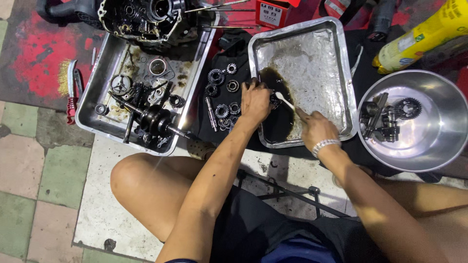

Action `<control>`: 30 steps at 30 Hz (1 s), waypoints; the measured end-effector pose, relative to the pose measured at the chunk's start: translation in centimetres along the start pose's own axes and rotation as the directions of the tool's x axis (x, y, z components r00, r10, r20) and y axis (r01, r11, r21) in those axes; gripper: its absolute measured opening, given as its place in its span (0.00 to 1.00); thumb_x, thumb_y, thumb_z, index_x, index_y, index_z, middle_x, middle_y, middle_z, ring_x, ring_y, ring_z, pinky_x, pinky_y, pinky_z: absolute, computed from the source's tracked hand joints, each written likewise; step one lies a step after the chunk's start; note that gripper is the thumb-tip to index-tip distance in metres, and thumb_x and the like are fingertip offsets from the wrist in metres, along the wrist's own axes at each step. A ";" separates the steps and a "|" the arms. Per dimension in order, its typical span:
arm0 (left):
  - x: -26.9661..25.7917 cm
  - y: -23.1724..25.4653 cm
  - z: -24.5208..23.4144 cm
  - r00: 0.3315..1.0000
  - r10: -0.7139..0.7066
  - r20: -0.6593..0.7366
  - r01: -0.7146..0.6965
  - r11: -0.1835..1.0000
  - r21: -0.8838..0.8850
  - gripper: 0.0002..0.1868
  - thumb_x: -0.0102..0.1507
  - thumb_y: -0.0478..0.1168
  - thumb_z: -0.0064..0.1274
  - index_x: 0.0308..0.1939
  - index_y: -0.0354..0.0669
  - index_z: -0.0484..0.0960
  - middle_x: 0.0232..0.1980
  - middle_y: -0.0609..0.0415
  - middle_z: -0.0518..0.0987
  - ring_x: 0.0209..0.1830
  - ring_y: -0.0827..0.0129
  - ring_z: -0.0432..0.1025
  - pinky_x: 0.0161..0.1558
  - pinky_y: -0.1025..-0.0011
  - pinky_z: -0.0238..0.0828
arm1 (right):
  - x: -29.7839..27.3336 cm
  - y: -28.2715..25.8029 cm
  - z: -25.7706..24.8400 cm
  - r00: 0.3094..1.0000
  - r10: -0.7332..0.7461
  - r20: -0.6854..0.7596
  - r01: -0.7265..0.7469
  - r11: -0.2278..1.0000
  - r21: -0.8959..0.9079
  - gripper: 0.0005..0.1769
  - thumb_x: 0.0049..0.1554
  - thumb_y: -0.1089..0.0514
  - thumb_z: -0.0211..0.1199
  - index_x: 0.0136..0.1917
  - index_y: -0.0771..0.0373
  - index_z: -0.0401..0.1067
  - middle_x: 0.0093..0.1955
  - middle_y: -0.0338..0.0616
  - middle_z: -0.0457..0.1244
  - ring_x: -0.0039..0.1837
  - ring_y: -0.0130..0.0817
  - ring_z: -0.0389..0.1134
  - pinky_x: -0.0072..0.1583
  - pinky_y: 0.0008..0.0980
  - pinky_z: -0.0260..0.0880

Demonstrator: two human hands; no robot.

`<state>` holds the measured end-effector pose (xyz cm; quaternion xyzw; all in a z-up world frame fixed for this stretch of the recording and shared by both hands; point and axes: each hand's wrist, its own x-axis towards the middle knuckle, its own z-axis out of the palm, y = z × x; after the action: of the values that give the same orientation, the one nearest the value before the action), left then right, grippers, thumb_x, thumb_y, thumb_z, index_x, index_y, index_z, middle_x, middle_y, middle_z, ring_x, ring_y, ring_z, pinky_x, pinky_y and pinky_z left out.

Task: The person scrubs small engine parts with a toothbrush over a metal tray containing dark liquid. They handle gears and shafts one at a time, rotating them to clean different surfaces, then place them into a separate metal bowl.

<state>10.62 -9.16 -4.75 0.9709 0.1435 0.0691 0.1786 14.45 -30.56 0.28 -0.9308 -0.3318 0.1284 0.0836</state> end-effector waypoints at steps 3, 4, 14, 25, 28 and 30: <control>-0.1 0.2 -0.5 0.999 -0.013 0.053 0.013 1.000 0.014 0.25 0.48 0.48 0.71 0.49 0.55 0.88 0.53 0.53 0.81 0.68 0.51 0.64 0.68 0.44 0.51 | 0.0 -0.9 -0.2 0.992 0.100 0.071 -0.103 0.994 0.047 0.31 0.60 0.62 0.51 0.75 0.44 0.67 0.45 0.51 0.65 0.42 0.49 0.71 0.47 0.46 0.76; 0.0 0.3 -0.8 0.996 -0.024 0.092 0.022 1.000 0.019 0.25 0.49 0.48 0.71 0.50 0.56 0.88 0.53 0.54 0.81 0.69 0.52 0.64 0.69 0.44 0.51 | -0.2 -1.0 -0.2 0.985 0.138 0.102 -0.145 0.987 0.067 0.31 0.61 0.63 0.50 0.76 0.43 0.66 0.45 0.50 0.65 0.42 0.48 0.71 0.47 0.45 0.76; -1.3 0.8 -1.1 0.999 -0.021 -0.042 0.020 0.999 -0.027 0.36 0.46 0.46 0.71 0.59 0.47 0.82 0.58 0.46 0.78 0.68 0.47 0.62 0.66 0.40 0.50 | -2.8 0.9 1.3 0.986 0.042 -0.160 -0.012 0.982 0.187 0.24 0.61 0.57 0.56 0.70 0.48 0.73 0.43 0.54 0.66 0.46 0.52 0.70 0.51 0.48 0.72; -1.3 0.7 -0.2 0.998 -0.061 0.009 0.061 0.998 -0.014 0.20 0.52 0.47 0.69 0.47 0.47 0.87 0.53 0.49 0.82 0.67 0.50 0.67 0.70 0.41 0.52 | -0.3 -0.9 2.4 0.991 -0.004 -0.133 0.017 0.995 0.094 0.28 0.59 0.58 0.56 0.72 0.47 0.69 0.46 0.55 0.67 0.46 0.53 0.70 0.48 0.49 0.73; -1.0 0.7 0.1 0.998 -0.056 0.007 0.056 0.998 -0.009 0.23 0.50 0.47 0.70 0.48 0.48 0.87 0.53 0.48 0.81 0.66 0.48 0.66 0.69 0.40 0.51 | -2.2 -0.8 2.3 0.997 0.076 -0.022 -0.073 0.990 0.119 0.28 0.61 0.59 0.54 0.74 0.47 0.67 0.44 0.53 0.67 0.44 0.48 0.71 0.49 0.45 0.75; -1.0 0.4 0.1 0.999 -0.047 -0.004 0.046 0.998 -0.030 0.23 0.50 0.46 0.70 0.48 0.48 0.87 0.54 0.49 0.82 0.66 0.48 0.66 0.70 0.40 0.50 | -1.7 -1.1 2.3 0.996 0.045 -0.082 -0.035 0.992 0.124 0.28 0.61 0.59 0.55 0.74 0.48 0.68 0.44 0.54 0.67 0.44 0.49 0.71 0.48 0.46 0.75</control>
<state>9.80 -9.84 -4.82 0.9644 0.1654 0.0695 0.1945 11.88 -30.68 -1.30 -0.9351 -0.3006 0.1106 0.1518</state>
